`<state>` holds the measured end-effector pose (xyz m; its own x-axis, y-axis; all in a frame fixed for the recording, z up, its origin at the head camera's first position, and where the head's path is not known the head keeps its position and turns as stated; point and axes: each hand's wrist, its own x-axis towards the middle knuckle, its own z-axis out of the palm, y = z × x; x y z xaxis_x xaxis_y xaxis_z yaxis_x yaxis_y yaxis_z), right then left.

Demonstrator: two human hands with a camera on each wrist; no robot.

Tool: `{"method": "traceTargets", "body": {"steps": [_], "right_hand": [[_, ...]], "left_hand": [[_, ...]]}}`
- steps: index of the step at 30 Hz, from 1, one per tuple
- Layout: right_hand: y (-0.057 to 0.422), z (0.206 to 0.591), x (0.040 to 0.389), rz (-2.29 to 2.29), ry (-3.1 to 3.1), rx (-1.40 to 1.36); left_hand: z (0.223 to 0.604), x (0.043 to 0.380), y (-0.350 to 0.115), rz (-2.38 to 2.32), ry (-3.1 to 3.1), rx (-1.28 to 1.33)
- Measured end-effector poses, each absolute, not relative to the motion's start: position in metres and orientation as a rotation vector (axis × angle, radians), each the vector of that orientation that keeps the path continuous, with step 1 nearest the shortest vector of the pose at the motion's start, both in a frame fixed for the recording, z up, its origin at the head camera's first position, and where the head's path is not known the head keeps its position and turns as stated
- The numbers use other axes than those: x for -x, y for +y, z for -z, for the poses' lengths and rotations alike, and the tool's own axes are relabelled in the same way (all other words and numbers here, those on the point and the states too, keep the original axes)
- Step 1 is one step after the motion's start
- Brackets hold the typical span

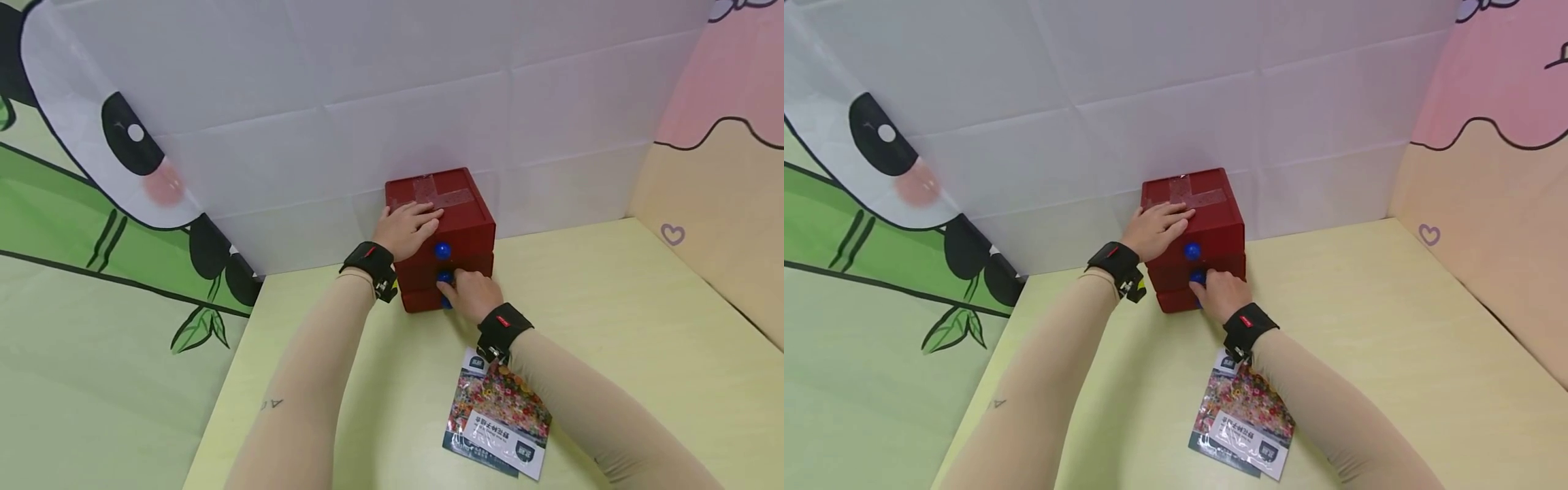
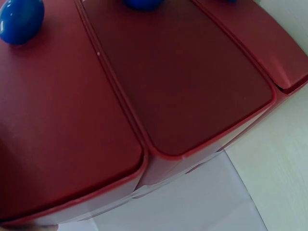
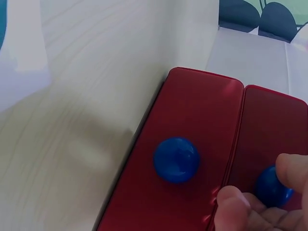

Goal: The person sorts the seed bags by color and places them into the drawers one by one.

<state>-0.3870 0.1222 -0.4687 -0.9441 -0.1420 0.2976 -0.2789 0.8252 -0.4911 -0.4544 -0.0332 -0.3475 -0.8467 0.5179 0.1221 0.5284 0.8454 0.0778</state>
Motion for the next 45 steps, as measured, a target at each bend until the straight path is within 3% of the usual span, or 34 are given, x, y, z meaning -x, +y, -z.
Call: {"method": "traceTargets", "body": {"steps": [18, 28, 45], "right_hand": [[0.138, 0.481, 0.386, -0.714, -2.947, -0.343], [0.132, 0.509, 0.4, -0.586, -3.112, -0.346], [0.126, 0.529, 0.41, -0.863, -3.143, -0.461]], "left_hand": [[0.352, 0.46, -0.025, 0.124, -2.899, 0.802], [0.356, 0.46, -0.023, 0.177, -2.905, 0.794], [0.352, 0.453, -0.033, 0.186, -2.88, 0.792]]}}
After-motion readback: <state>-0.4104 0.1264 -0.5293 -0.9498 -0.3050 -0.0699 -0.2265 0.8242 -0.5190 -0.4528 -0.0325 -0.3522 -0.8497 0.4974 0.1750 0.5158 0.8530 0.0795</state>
